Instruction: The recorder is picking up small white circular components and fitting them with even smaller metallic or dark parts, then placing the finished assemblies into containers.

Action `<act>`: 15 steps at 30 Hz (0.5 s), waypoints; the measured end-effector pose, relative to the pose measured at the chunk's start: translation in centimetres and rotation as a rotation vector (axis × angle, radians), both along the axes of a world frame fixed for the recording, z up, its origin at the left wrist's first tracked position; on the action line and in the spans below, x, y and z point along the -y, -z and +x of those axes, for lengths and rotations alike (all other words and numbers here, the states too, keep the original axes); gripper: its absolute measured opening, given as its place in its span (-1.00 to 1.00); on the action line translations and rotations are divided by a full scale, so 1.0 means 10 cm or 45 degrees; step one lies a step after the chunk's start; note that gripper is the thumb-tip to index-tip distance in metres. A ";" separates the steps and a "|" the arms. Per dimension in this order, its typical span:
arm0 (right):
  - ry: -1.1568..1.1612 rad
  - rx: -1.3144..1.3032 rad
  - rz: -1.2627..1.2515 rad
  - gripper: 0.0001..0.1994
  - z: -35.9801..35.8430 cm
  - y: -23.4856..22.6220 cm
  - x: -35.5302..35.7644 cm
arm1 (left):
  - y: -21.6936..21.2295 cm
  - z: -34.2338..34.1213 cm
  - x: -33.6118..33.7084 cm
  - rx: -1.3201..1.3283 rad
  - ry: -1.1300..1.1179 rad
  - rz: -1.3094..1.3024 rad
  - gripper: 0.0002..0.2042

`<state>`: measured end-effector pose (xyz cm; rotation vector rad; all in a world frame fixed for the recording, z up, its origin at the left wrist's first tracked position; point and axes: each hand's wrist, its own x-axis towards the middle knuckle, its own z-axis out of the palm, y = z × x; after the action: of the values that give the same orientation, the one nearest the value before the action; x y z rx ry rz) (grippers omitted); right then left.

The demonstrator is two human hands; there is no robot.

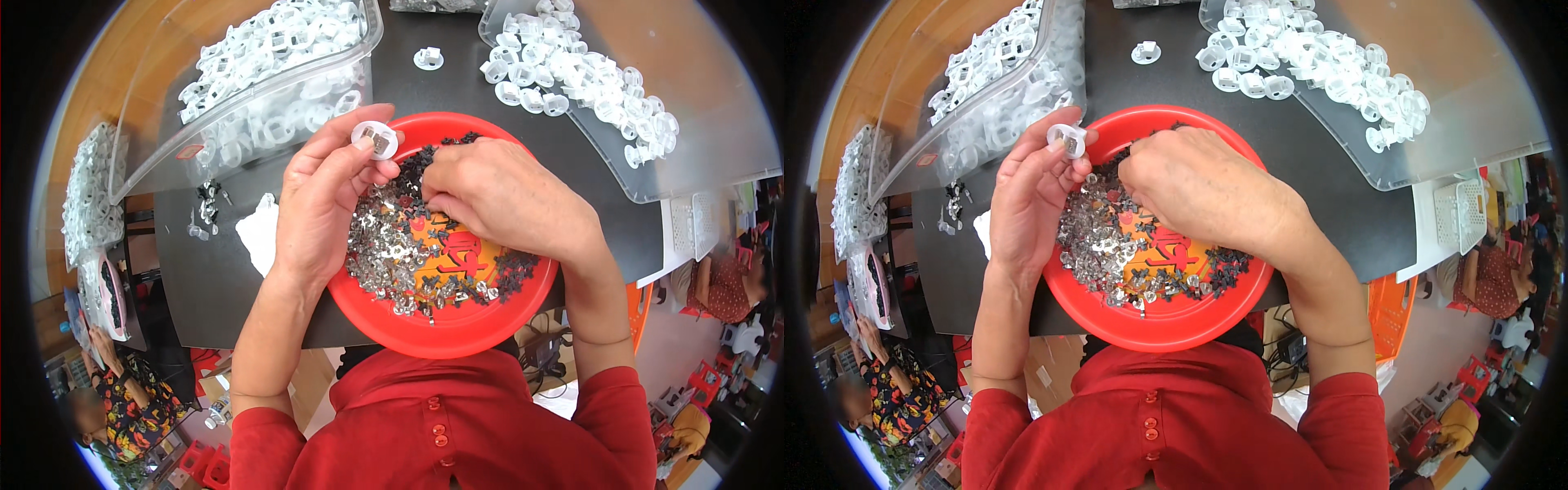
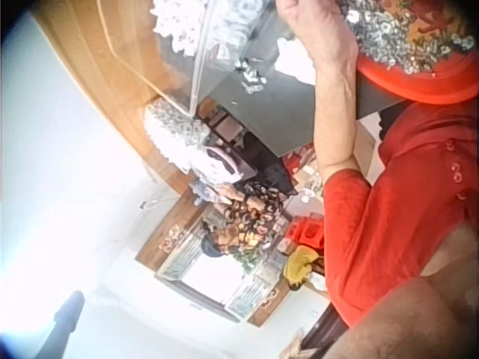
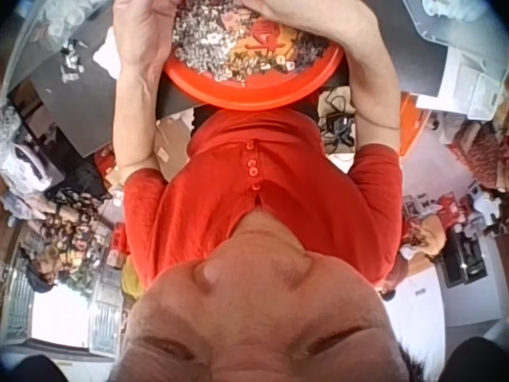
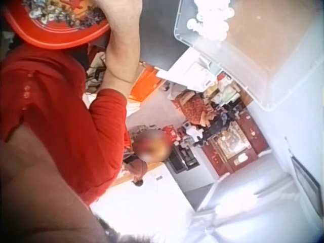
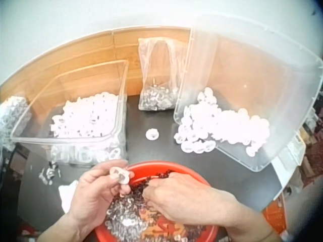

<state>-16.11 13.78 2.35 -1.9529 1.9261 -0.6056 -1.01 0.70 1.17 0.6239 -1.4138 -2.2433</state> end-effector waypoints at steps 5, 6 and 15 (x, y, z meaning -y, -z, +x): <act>-0.026 0.091 0.017 -0.89 -0.06 -0.05 -0.03 | 0.00 0.01 0.01 -0.028 0.002 0.016 -0.64; -0.064 0.121 0.105 -0.85 -0.07 -0.09 -0.03 | 0.00 0.01 0.01 -0.027 0.001 0.017 -0.64; -0.168 -0.009 0.300 -0.85 0.00 -0.10 -0.05 | 0.01 0.01 0.01 -0.022 0.028 -0.016 -0.65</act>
<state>-16.15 14.27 3.37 -1.9143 1.7656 -0.3202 -0.90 0.57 1.07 0.5860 -1.4320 -2.2498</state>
